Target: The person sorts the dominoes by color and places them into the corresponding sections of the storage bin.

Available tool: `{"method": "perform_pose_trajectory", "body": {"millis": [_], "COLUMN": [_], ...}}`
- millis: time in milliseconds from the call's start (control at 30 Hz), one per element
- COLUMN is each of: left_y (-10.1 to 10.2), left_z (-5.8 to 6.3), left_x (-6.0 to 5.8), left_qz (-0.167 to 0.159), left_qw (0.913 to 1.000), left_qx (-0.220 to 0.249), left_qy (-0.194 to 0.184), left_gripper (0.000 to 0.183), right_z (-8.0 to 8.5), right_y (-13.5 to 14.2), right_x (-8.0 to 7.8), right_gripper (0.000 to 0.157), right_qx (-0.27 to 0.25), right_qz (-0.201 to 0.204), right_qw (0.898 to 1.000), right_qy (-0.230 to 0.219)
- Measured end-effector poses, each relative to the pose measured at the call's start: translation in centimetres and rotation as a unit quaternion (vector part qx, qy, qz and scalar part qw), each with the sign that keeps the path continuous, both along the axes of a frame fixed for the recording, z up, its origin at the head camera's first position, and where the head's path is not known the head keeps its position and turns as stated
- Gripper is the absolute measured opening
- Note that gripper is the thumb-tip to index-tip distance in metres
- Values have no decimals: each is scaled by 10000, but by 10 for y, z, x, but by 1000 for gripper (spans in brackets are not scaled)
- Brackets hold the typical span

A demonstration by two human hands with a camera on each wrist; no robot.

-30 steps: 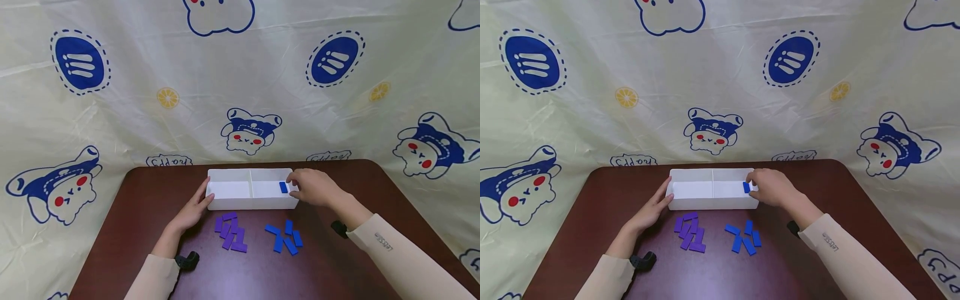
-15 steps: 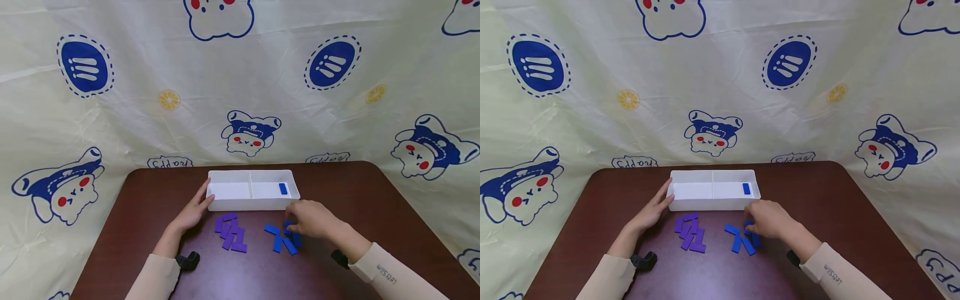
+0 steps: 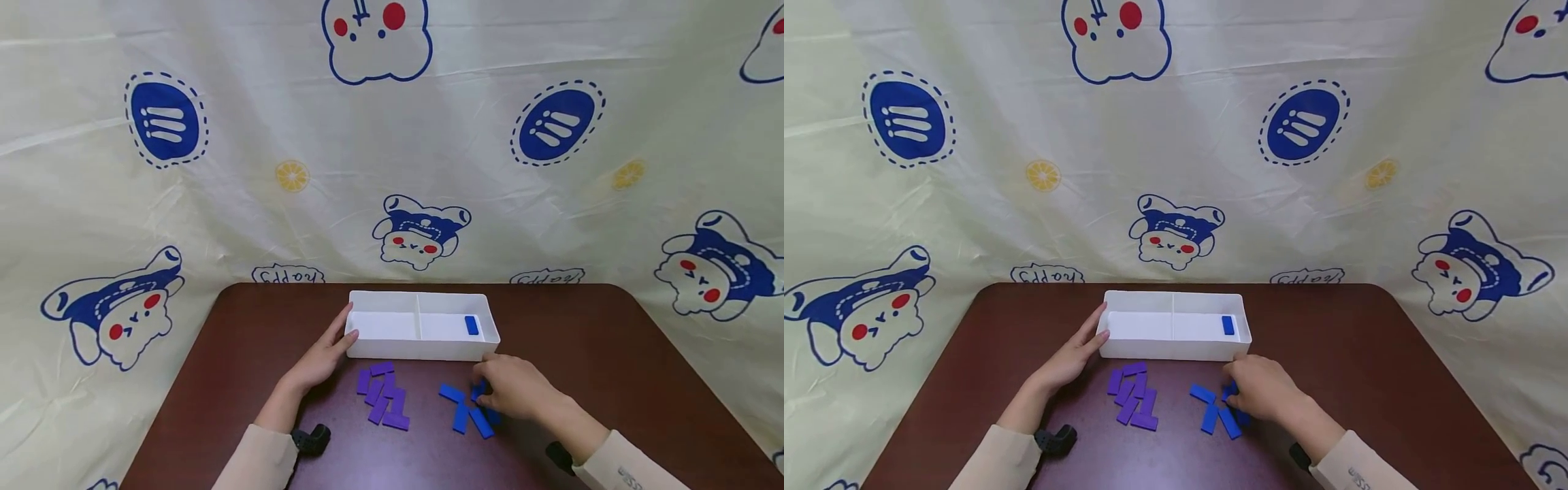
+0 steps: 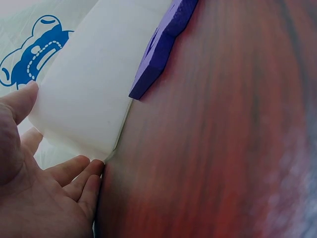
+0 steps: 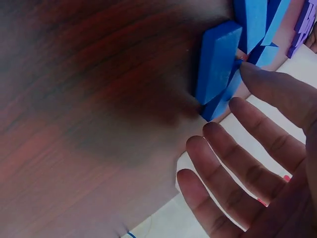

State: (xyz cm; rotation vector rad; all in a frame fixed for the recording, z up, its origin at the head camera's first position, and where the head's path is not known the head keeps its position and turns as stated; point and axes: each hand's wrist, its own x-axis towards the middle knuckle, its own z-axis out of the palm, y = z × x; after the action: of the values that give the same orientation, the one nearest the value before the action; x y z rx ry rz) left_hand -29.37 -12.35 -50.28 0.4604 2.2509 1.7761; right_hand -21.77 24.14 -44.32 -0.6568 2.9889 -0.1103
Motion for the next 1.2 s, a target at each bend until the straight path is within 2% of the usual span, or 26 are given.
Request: {"method": "perform_pose_trajectory", "body": {"millis": [200,400,600,733,833,900,1067,1200], "left_y": [3,4,2,-1,-3,-3,1,2], "left_z": [-1,-7,-15,-23,-26,-24,-10,0], "left_x": [1,5,14,23,27,26,10,2], "left_qz": [-34,-49,100,182,262,291,231,104], "left_qw": [10000,10000,9999,9997,9994,9994,9997,9998], "left_qx": [-27,-24,-1,51,-4,-51,-120,-135], "left_qy": [-15,-64,-106,-176,-225,-174,31,34], "left_gripper": [68,69,68,69,69,69,68,68], "right_z": [-3,-8,-8,-3,7,17,49,69], "right_y": [2,3,3,0,-4,-5,-3,0], "right_x": [4,7,5,5,2,-2,-17,-29], "right_gripper": [25,29,25,24,23,22,20,19], "right_qx": [-114,-160,-238,-329,-382,-382,-365,-342], "right_qz": [-183,-132,117,342,411,351,125,68], "right_qw": [9997,9996,9996,9986,9979,9979,9988,9993], "right_qy": [-96,-171,-126,-216,-336,-395,-303,-107]}}
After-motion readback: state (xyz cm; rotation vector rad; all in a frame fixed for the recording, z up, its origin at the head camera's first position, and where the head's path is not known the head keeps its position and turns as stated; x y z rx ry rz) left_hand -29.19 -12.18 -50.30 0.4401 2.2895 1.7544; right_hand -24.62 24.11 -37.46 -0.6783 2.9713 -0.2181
